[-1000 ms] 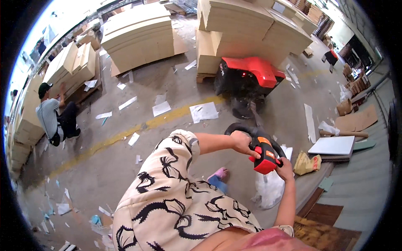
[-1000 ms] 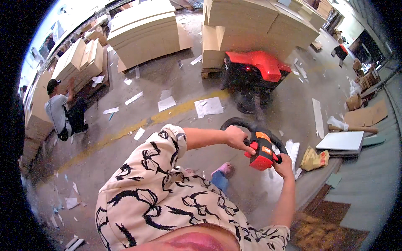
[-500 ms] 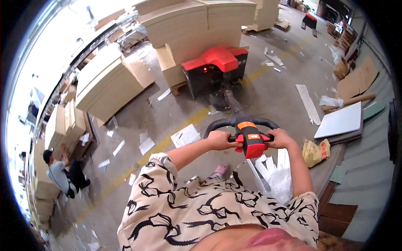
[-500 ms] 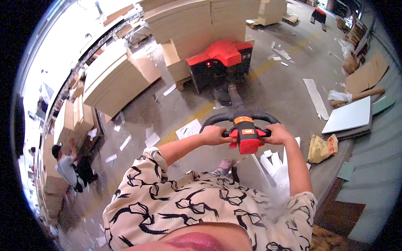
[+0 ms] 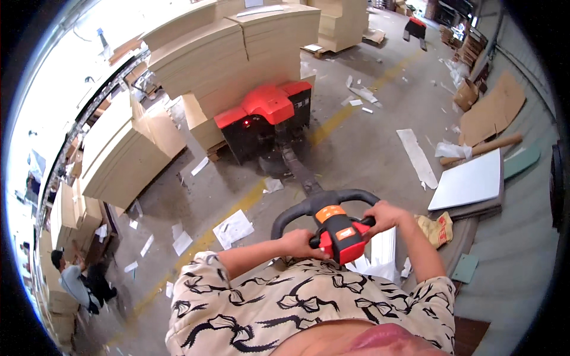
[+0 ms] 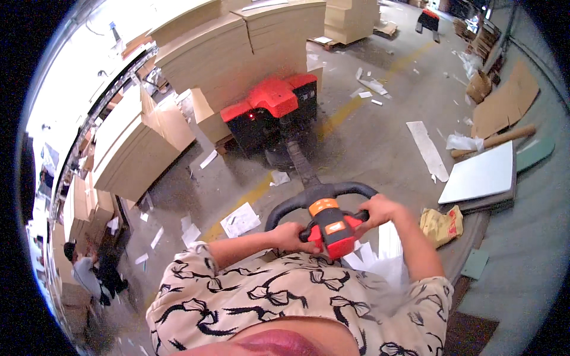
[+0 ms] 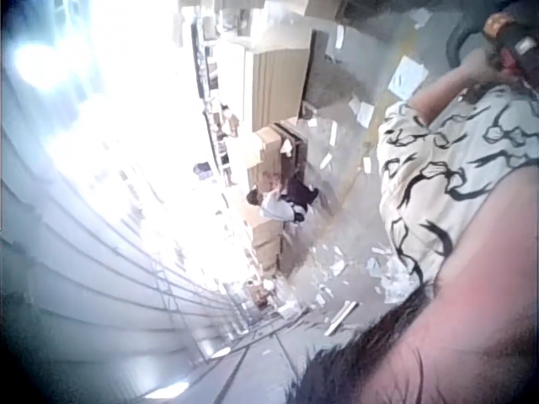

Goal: The person operates an electric pallet jack by gripping and steering its control handle to maneuver stacks of wooden panels across the factory floor.

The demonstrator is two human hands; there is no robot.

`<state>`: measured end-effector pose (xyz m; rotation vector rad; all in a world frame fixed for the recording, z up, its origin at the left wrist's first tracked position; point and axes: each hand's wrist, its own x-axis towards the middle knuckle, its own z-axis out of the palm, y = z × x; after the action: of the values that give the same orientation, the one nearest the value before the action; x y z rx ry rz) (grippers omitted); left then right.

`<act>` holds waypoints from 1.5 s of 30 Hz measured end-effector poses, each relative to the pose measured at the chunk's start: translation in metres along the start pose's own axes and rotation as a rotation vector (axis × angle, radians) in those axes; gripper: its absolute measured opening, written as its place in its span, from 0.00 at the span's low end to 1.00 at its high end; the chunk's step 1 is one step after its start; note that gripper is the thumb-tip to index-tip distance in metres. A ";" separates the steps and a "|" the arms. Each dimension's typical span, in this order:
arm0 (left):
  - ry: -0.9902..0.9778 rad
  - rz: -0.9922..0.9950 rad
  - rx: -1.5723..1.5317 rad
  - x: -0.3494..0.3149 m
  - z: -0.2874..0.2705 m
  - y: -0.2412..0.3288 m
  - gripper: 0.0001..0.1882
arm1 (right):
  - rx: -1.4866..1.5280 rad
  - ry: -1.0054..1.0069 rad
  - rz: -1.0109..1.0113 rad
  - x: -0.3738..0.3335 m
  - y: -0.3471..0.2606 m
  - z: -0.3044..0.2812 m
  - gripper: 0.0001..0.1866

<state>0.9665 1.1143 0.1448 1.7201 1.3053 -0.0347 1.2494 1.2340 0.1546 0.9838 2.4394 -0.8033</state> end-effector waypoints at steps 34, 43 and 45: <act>0.283 -0.017 0.239 -0.027 0.071 -0.005 0.41 | -0.034 0.036 0.005 -0.004 -0.012 0.060 0.24; 0.277 0.015 0.167 -0.083 0.097 0.001 0.38 | 0.114 -0.007 0.184 -0.051 -0.071 0.088 0.21; 0.270 0.017 0.167 -0.091 0.109 0.003 0.39 | 0.081 0.007 0.207 -0.059 -0.079 0.096 0.20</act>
<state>0.9817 0.9740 0.1337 1.9281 1.5201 0.1047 1.2455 1.0974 0.1419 1.2467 2.2787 -0.8324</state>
